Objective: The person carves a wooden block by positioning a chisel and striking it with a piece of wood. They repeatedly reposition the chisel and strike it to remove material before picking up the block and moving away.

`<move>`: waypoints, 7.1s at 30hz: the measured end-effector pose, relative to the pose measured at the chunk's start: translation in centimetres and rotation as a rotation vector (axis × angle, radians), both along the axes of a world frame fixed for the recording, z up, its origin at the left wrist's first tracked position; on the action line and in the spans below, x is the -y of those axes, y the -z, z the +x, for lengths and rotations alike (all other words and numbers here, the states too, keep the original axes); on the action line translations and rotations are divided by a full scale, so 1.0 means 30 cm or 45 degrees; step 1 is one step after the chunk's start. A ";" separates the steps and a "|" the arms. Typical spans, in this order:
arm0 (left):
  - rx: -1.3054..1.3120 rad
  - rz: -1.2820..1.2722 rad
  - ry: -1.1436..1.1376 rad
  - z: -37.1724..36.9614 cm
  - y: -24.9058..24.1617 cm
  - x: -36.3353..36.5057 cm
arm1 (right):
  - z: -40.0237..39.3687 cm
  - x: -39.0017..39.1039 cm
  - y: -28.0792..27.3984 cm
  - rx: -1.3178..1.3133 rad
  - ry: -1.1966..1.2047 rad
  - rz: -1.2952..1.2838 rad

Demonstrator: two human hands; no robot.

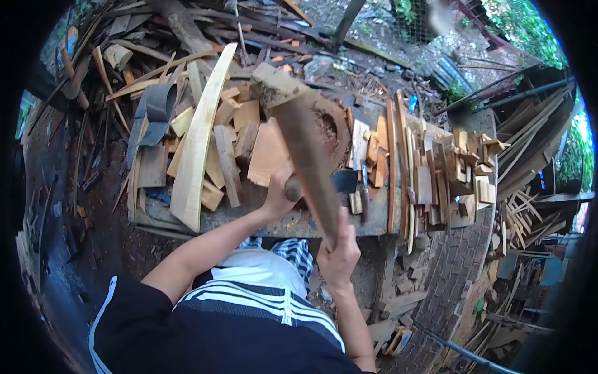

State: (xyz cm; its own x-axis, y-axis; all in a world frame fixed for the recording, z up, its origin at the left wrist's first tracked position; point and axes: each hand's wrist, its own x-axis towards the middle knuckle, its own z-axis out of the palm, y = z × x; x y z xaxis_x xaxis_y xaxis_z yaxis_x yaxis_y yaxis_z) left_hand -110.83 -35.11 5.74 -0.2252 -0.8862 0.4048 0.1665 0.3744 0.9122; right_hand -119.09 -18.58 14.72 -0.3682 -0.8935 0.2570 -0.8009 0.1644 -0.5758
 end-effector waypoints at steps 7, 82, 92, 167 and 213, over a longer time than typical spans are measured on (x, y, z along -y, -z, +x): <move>0.002 0.165 0.108 0.029 -0.005 -0.003 | -0.022 -0.017 0.053 0.025 0.028 0.351; 0.058 0.115 -0.105 0.001 0.083 0.143 | -0.097 0.362 -0.220 -0.769 -0.282 0.032; -0.089 0.156 -0.138 0.035 0.068 0.192 | -0.075 0.388 -0.176 -0.679 -0.320 -0.004; 0.458 0.013 0.473 -0.370 -0.040 0.420 | -0.248 -0.034 0.323 0.320 0.529 0.623; 0.642 0.081 0.505 -0.450 0.076 0.416 | -0.494 0.353 -0.002 0.036 0.229 0.471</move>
State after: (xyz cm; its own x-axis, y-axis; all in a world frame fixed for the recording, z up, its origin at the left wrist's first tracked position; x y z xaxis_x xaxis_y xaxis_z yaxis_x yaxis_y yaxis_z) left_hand -124.33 -47.60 3.47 -0.6897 -0.7153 0.1128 -0.1737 0.3147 0.9332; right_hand -133.91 -29.17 14.79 -0.5291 -0.8446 -0.0818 -0.7252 0.5001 -0.4732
